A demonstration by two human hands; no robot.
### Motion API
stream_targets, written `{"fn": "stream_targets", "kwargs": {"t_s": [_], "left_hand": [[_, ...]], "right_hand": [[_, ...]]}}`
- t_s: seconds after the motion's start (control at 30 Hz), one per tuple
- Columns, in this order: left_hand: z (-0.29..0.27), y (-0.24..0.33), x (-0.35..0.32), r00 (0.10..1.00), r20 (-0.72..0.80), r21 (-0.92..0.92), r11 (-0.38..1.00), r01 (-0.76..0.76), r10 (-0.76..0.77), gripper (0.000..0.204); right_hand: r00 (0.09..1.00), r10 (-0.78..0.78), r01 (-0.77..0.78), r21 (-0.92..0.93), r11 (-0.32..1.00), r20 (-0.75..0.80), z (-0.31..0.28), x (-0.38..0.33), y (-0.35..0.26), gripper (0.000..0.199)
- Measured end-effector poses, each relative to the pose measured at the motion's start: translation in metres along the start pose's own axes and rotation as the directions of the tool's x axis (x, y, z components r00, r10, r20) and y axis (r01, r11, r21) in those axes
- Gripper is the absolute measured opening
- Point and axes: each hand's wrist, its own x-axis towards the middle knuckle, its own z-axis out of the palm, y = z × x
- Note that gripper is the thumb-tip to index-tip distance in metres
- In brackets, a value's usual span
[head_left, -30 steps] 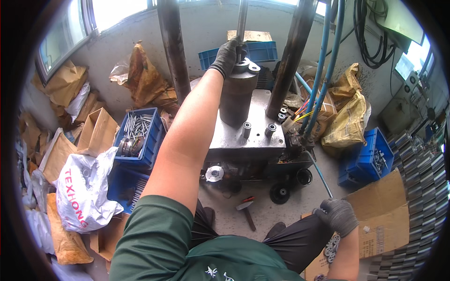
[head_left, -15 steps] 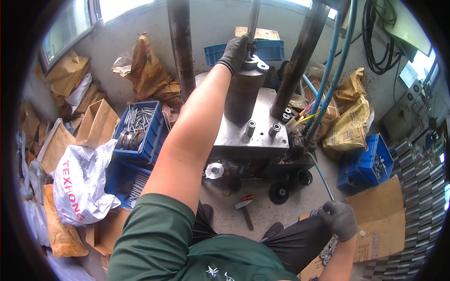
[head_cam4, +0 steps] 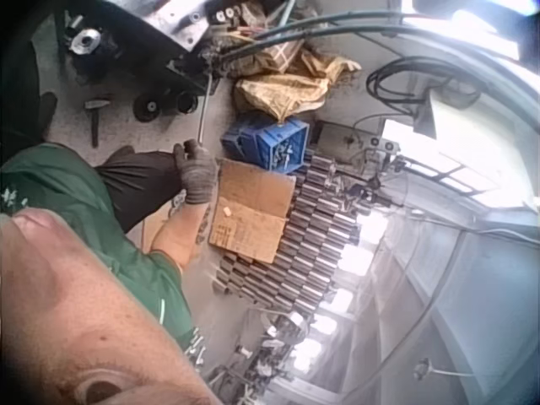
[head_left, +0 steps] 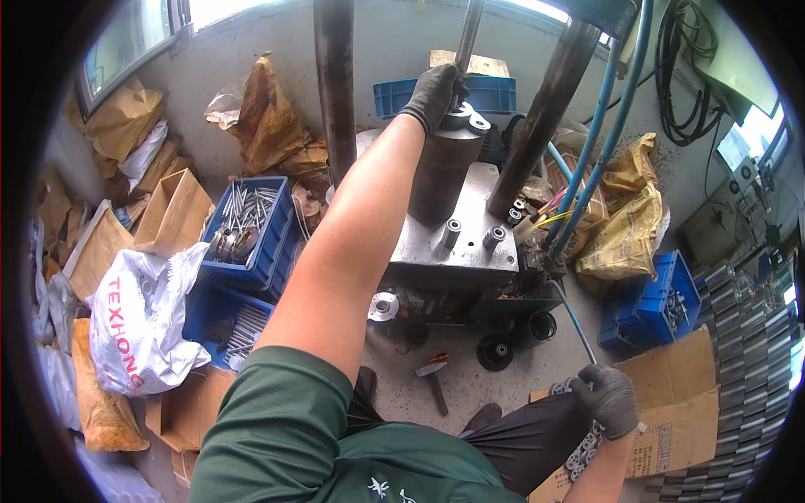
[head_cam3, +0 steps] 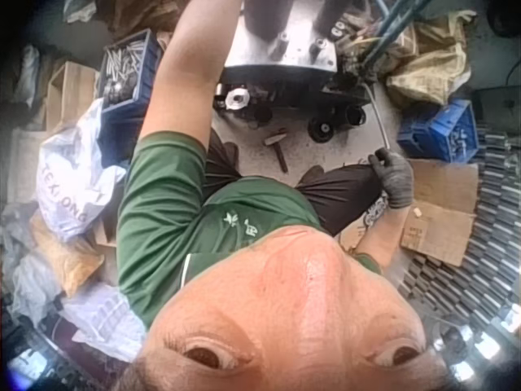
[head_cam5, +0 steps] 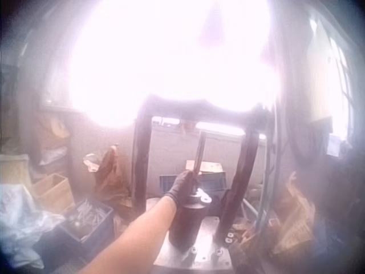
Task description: The recorder is operating a small hydraulic press to assemble or shape metal components.
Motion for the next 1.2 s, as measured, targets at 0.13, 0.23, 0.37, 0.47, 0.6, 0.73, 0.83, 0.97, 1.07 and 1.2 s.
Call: {"fn": "stream_targets", "kwargs": {"t_s": [0.13, 0.23, 0.37, 0.47, 0.6, 0.73, 0.83, 0.97, 1.07, 1.2], "left_hand": [[0.001, 0.002, 0.000, 1.000, 0.011, 0.006, 1.000, 0.022, -0.022, 0.039], [0.001, 0.002, -0.001, 1.000, -0.021, -0.010, 1.000, 0.009, -0.010, 0.039], [0.001, 0.002, -0.002, 1.000, -0.002, 0.013, 1.000, 0.012, -0.012, 0.041], [0.000, 0.002, -0.002, 1.000, 0.001, 0.017, 1.000, 0.014, -0.014, 0.041], [-0.001, 0.001, -0.001, 0.999, 0.009, -0.003, 1.000, 0.031, -0.031, 0.042], [-0.003, -0.002, 0.001, 0.999, 0.039, 0.013, 0.999, 0.032, -0.033, 0.041], [-0.004, -0.006, 0.004, 0.999, 0.037, 0.032, 0.999, 0.024, -0.025, 0.038], [-0.007, -0.012, 0.006, 0.993, 0.099, 0.033, 0.998, -0.061, 0.058, 0.037], [-0.006, -0.018, 0.006, 0.980, 0.081, 0.005, 0.983, -0.181, 0.180, 0.038], [-0.001, -0.022, 0.007, 0.958, 0.044, 0.113, 0.952, -0.286, 0.283, 0.040]], "right_hand": [[0.999, -0.008, 0.009, 0.024, 1.000, -0.046, 0.001, -0.001, 0.000, 0.032], [0.999, -0.002, 0.003, 0.031, 1.000, -0.054, 0.001, -0.001, 0.000, 0.032], [0.998, 0.003, -0.001, 0.040, 0.999, -0.057, 0.002, -0.001, 0.000, 0.032], [0.998, -0.007, 0.009, 0.042, 0.999, -0.061, 0.001, -0.001, 0.000, 0.031], [0.998, 0.028, -0.021, 0.106, 0.994, -0.060, 0.001, -0.002, 0.001, 0.031], [0.995, 0.002, 0.013, 0.149, 0.989, -0.098, 0.005, -0.002, 0.008, 0.030], [0.983, -0.033, 0.071, 0.209, 0.975, -0.180, 0.008, 0.001, 0.015, 0.030], [0.891, -0.173, 0.279, 0.206, 0.938, -0.419, -0.007, 0.023, 0.021, 0.023], [0.619, -0.250, 0.333, -0.040, 0.942, -0.745, -0.042, 0.074, 0.022, 0.015], [0.378, -0.388, 0.286, -0.292, 0.913, -0.841, -0.095, 0.153, 0.023, 0.015]]}}
